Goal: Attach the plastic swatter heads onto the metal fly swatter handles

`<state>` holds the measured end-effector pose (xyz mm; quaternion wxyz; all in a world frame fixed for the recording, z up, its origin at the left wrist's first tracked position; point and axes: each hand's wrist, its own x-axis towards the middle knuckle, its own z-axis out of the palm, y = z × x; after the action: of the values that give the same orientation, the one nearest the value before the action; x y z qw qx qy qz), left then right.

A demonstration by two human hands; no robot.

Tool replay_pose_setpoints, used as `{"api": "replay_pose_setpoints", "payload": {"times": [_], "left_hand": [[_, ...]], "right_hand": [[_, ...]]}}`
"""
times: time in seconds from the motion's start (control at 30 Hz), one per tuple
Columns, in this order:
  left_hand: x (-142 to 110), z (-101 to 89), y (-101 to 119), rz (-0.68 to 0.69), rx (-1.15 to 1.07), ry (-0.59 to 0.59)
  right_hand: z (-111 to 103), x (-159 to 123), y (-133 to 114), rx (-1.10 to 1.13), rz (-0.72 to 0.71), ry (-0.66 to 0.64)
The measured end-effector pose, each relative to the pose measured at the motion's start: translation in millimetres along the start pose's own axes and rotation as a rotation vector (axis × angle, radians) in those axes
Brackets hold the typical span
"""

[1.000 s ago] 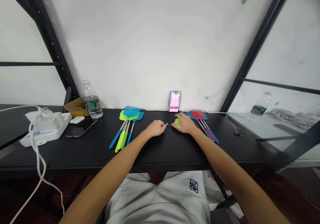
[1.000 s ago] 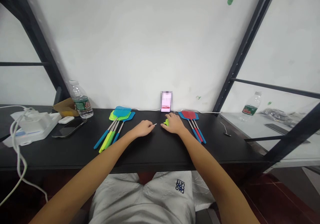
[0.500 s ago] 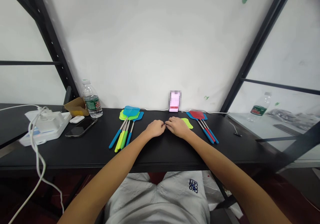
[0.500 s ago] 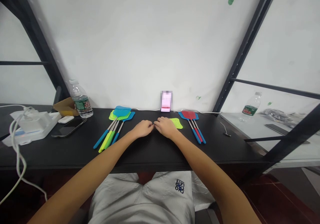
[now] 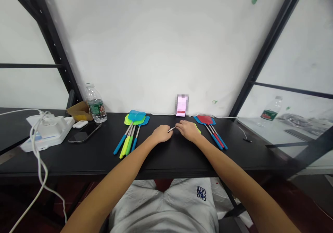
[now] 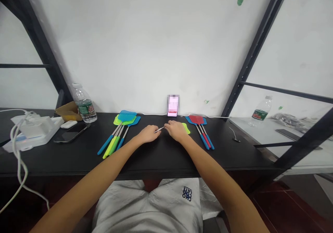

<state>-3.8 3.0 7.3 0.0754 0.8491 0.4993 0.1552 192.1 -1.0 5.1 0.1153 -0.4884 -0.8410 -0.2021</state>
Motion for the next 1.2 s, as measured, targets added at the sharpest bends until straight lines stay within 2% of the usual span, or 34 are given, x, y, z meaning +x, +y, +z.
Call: {"api": "replay_pose_setpoints", "payload": {"times": [0.27,0.53,1.07,1.2], "left_hand": [[-1.4,-3.4,2.9,-0.018,0.017,-0.014],[-1.4,-4.2,2.1,-0.008,-0.025,-0.016],[-0.5,-2.4,0.0,-0.003,-0.041,-0.014],[-0.4,-2.7,0.0,-0.009,-0.042,-0.022]], "right_hand": [[-0.5,-2.3,12.2,0.006,0.108,-0.019],[1.7,-3.7,26.2,0.002,0.204,0.014],[11.3,-7.0,38.7,0.041,0.277,0.065],[14.2,-6.5,39.8,0.120,0.298,0.099]]}}
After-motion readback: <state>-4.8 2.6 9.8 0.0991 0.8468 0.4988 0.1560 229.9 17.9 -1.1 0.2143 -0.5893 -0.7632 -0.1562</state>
